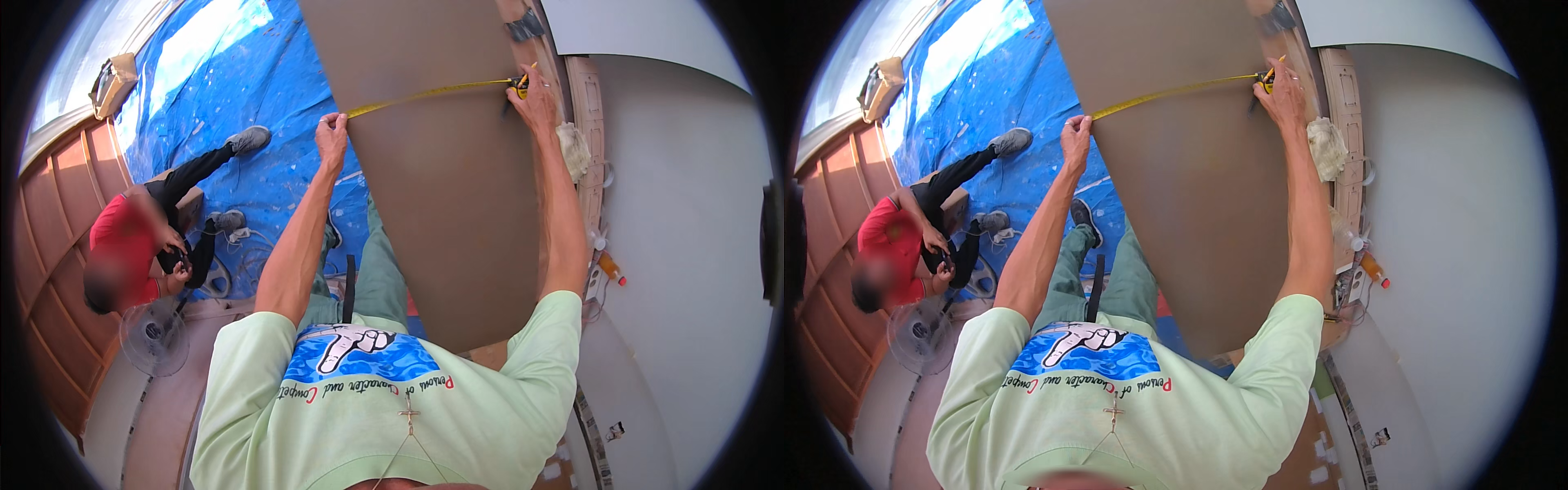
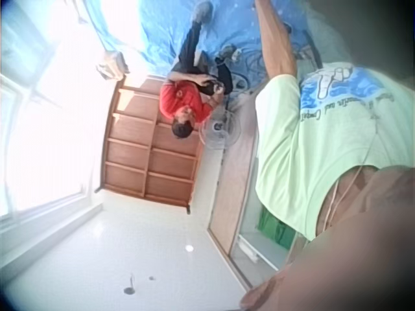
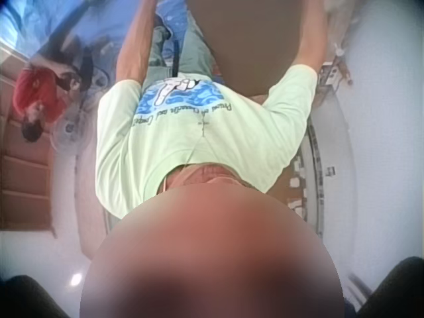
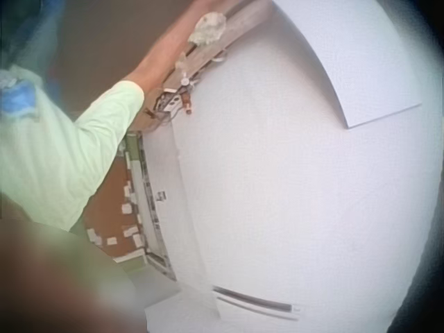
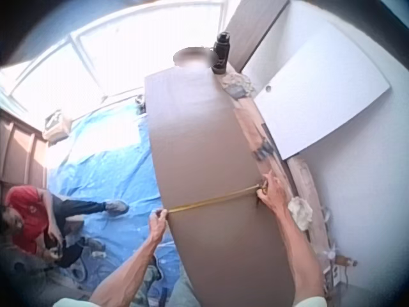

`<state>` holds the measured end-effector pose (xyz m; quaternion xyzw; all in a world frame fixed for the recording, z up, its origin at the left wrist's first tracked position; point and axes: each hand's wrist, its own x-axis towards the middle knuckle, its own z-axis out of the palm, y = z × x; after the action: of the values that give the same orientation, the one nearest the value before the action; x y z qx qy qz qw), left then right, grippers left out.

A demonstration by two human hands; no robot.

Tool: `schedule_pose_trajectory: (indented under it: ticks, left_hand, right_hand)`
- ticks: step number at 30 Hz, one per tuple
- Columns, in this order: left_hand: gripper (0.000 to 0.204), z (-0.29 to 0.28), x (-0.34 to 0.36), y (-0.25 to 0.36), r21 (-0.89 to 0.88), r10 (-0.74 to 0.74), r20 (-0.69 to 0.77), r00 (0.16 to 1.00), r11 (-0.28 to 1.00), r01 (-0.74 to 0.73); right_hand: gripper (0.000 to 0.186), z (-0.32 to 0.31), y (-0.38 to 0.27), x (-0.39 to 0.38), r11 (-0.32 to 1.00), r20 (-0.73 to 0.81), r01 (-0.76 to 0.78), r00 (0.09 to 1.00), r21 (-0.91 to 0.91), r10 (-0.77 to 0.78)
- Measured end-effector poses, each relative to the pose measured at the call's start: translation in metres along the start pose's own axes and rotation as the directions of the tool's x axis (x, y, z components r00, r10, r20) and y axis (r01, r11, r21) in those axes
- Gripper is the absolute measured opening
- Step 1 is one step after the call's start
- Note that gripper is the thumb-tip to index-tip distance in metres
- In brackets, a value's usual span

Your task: The person measures a large board with a tape measure and marks it with a pencil. They then place a smaller wooden piece on the board and trace its outline with the pencil. The person retrieves a utility knife from a shelf and prepares to cut the board.

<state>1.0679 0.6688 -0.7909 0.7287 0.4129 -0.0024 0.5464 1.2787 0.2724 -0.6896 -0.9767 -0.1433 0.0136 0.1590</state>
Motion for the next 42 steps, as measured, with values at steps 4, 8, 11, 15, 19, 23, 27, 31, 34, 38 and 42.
schedule_pose_trajectory:
  ticks: [4, 8, 11, 15, 19, 23, 27, 31, 34, 38, 42]
  left_hand:
    - [0.033, 0.001, 0.002, -0.001, -0.029, -0.044, -0.023, 0.999, 0.999, 0.043]
    - [0.033, 0.001, 0.002, 0.000, 0.021, -0.022, -0.040, 0.999, 1.000, 0.022]
    - [0.034, 0.000, 0.001, 0.001, 0.047, -0.018, -0.041, 0.999, 0.999, 0.020]
    - [0.034, -0.001, 0.004, 0.001, 0.042, 0.002, -0.022, 1.000, 0.999, -0.001]
    - [0.031, -0.002, 0.007, -0.001, 0.091, -0.016, 0.007, 1.000, 0.996, 0.016]
    - [0.031, -0.001, 0.008, -0.005, 0.059, 0.008, 0.005, 1.000, 0.998, -0.008]
    - [0.029, -0.001, 0.010, -0.006, 0.043, -0.003, 0.010, 1.000, 0.999, 0.002]
    - [0.029, -0.001, 0.010, -0.006, 0.047, -0.022, 0.016, 1.000, 0.999, 0.021]
    - [0.030, -0.002, 0.010, -0.006, 0.033, -0.013, 0.014, 1.000, 0.999, 0.013]
    - [0.033, -0.003, 0.010, -0.006, 0.023, -0.026, 0.018, 0.999, 0.999, 0.026]
    - [0.032, -0.004, 0.010, -0.005, 0.024, -0.022, 0.017, 1.000, 0.999, 0.021]
  right_hand:
    - [0.053, -0.013, 0.000, 0.003, 0.998, -0.132, 0.060, 0.989, -0.017, -0.062]
    - [0.040, -0.037, 0.004, 0.008, 0.964, -0.132, -0.008, 0.990, 0.266, 0.045]
    - [0.028, -0.044, 0.003, 0.002, 0.764, 0.216, -0.182, 0.975, 0.619, 0.057]
    - [0.018, -0.027, -0.004, -0.006, 0.713, 0.265, -0.232, 0.962, 0.661, 0.067]
    - [0.018, -0.012, -0.001, -0.003, 0.763, 0.249, -0.173, 0.968, 0.623, 0.016]
    - [0.020, -0.004, 0.002, -0.001, 0.843, 0.215, -0.122, 0.977, 0.524, 0.008]
    - [0.021, 0.004, 0.002, -0.004, 0.827, 0.163, -0.105, 0.986, 0.552, 0.016]
    - [0.020, 0.008, 0.003, -0.006, 0.832, 0.141, -0.107, 0.989, 0.545, 0.035]
    - [0.020, 0.010, 0.004, -0.006, 0.849, 0.131, -0.090, 0.991, 0.520, 0.025]
    - [0.020, 0.012, 0.003, -0.006, 0.861, 0.116, -0.079, 0.993, 0.502, 0.024]
    - [0.021, 0.014, 0.003, -0.008, 0.870, 0.087, -0.050, 0.996, 0.490, 0.008]
